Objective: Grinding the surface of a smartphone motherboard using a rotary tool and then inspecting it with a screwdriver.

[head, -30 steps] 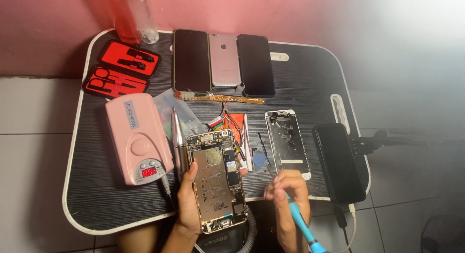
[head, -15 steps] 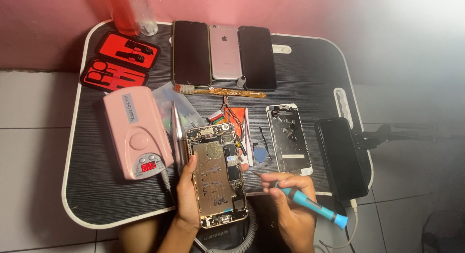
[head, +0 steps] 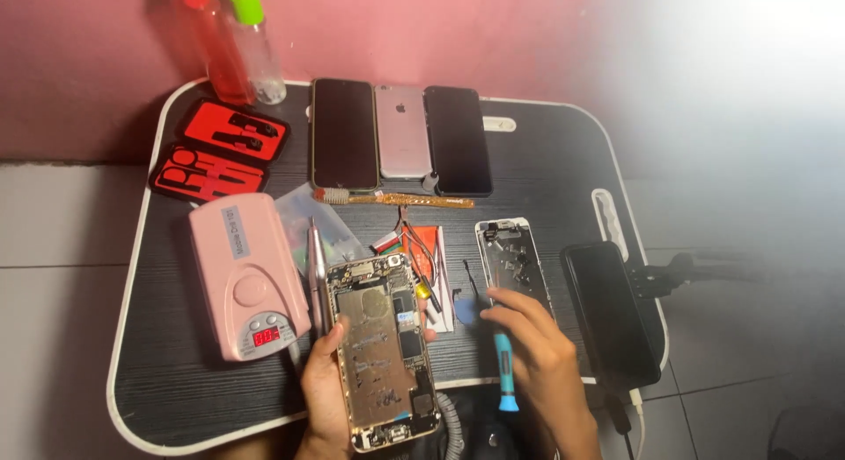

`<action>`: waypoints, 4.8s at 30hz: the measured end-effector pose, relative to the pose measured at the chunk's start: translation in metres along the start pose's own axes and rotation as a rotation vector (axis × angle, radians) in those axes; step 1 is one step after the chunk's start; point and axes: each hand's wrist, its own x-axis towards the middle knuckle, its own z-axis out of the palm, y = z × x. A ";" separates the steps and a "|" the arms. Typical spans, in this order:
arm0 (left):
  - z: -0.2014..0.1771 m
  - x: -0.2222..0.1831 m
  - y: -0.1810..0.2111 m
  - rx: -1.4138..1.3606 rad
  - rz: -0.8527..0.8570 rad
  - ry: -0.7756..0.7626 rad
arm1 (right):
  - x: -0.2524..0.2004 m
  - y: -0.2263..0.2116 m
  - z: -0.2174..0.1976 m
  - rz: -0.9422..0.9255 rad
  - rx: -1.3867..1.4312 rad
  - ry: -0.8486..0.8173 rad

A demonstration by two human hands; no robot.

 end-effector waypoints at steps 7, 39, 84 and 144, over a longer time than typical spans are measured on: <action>0.011 0.002 0.003 0.082 0.081 -0.276 | 0.062 0.050 0.023 -0.069 -0.140 -0.206; -0.014 0.014 0.003 -0.002 -0.022 -0.207 | 0.026 0.026 0.070 0.703 -0.478 0.060; 0.037 -0.004 0.004 0.350 -0.054 0.330 | -0.072 -0.021 0.055 -0.138 0.347 0.026; 0.079 -0.019 0.009 0.386 -0.029 0.633 | -0.048 -0.023 0.065 -0.359 0.205 0.127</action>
